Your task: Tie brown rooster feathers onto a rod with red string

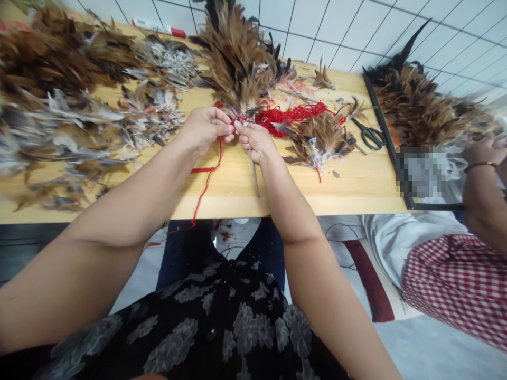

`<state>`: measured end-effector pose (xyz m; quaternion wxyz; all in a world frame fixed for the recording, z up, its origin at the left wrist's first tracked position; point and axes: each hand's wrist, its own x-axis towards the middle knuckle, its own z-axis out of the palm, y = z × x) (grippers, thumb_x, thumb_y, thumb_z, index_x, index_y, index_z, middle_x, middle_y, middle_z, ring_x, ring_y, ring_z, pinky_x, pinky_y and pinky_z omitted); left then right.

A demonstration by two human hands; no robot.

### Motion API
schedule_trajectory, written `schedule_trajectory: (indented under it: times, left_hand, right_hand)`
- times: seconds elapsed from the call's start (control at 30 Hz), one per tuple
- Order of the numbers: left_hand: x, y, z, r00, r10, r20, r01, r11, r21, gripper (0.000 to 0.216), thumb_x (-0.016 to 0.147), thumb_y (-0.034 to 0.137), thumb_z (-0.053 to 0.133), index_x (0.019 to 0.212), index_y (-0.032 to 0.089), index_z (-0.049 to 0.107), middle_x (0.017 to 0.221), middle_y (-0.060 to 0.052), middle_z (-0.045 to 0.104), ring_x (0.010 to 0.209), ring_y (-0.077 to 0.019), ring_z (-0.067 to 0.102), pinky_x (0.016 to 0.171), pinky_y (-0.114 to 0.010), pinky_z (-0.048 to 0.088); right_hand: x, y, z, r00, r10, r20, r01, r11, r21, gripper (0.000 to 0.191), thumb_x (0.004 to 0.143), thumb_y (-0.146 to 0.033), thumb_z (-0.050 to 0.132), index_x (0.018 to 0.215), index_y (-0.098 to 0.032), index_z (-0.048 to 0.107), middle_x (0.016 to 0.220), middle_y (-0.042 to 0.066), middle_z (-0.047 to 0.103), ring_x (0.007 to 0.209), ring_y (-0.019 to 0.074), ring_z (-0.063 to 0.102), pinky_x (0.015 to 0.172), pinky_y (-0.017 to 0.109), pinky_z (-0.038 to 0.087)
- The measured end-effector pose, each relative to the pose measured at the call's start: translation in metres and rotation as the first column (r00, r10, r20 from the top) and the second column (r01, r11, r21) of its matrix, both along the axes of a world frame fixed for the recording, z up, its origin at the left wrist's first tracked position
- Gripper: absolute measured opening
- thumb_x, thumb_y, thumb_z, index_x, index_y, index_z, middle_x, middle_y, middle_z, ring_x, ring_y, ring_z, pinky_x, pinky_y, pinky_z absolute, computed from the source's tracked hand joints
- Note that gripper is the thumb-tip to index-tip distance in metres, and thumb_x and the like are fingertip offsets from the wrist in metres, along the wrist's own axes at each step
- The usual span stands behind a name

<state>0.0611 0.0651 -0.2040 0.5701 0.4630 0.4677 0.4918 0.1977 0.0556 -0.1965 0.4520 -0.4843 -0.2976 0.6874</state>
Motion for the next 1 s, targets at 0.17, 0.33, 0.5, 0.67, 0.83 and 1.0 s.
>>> schedule_trajectory:
  times: [0.17, 0.33, 0.5, 0.67, 0.83, 1.0]
  left_hand:
    - [0.001, -0.005, 0.006, 1.000, -0.011, -0.025, 0.011, 1.000, 0.007, 0.030, 0.076, -0.013, 0.071, 0.067, 0.014, 0.060, 0.056, 0.001, 0.064, 0.045, -0.0084, 0.058, 0.052, -0.019, 0.046]
    - [0.002, -0.009, 0.011, 0.998, -0.041, -0.047, 0.040, 0.999, -0.023, 0.030, 0.082, -0.015, 0.061, 0.067, 0.011, 0.061, 0.056, 0.000, 0.065, 0.046, -0.0078, 0.059, 0.053, -0.018, 0.046]
    - [0.001, -0.008, 0.011, 0.998, -0.048, 0.050, 0.050, 0.998, -0.046, 0.029, 0.083, -0.011, 0.067, 0.068, 0.012, 0.057, 0.055, 0.001, 0.061, 0.049, -0.0082, 0.058, 0.056, -0.018, 0.046]
    - [0.002, -0.008, 0.014, 0.986, -0.014, 0.166, 0.029, 0.996, -0.088, 0.031, 0.086, -0.012, 0.064, 0.069, 0.012, 0.056, 0.060, 0.002, 0.060, 0.054, -0.0055, 0.058, 0.057, -0.014, 0.045]
    - [0.001, -0.008, 0.019, 0.972, 0.000, 0.234, 0.038, 0.986, -0.160, 0.033, 0.091, -0.012, 0.053, 0.069, 0.011, 0.055, 0.066, -0.001, 0.064, 0.053, -0.0030, 0.054, 0.046, -0.012, 0.031]
    - [-0.001, -0.006, 0.019, 0.957, -0.024, 0.291, 0.087, 0.975, -0.204, 0.027, 0.092, -0.003, 0.068, 0.074, 0.013, 0.054, 0.074, -0.002, 0.069, 0.051, -0.0015, 0.052, 0.042, -0.011, 0.022]
  right_hand:
    - [0.001, -0.001, 0.004, 1.000, 0.028, 0.012, -0.028, 1.000, -0.012, 0.027, 0.104, -0.004, 0.054, 0.078, -0.013, 0.053, 0.053, -0.008, 0.052, 0.037, -0.0025, 0.029, 0.036, 0.010, 0.015]
    - [0.001, 0.000, 0.001, 0.999, 0.036, 0.039, -0.035, 0.999, -0.011, 0.032, 0.104, -0.003, 0.050, 0.074, -0.014, 0.048, 0.050, -0.008, 0.048, 0.037, -0.0023, 0.030, 0.037, 0.009, 0.014]
    - [0.000, -0.001, 0.001, 0.997, 0.024, 0.077, -0.023, 1.000, -0.009, 0.032, 0.103, 0.000, 0.045, 0.075, -0.017, 0.045, 0.050, -0.010, 0.042, 0.036, -0.0015, 0.028, 0.038, 0.011, 0.011]
    - [-0.001, 0.000, 0.003, 0.996, 0.007, 0.088, -0.005, 1.000, -0.026, 0.030, 0.098, 0.006, 0.038, 0.080, -0.017, 0.045, 0.053, -0.010, 0.044, 0.037, -0.0016, 0.029, 0.040, 0.011, 0.010]
    - [-0.003, -0.002, 0.008, 0.995, -0.007, 0.099, 0.012, 0.999, -0.052, 0.031, 0.098, 0.006, 0.036, 0.080, -0.018, 0.040, 0.054, -0.011, 0.039, 0.038, -0.0019, 0.027, 0.042, 0.011, 0.009]
    - [-0.005, -0.004, 0.011, 0.992, -0.023, 0.121, 0.028, 0.999, -0.042, 0.028, 0.100, 0.001, 0.037, 0.082, -0.019, 0.039, 0.057, -0.011, 0.039, 0.039, -0.0015, 0.028, 0.042, 0.011, 0.009]
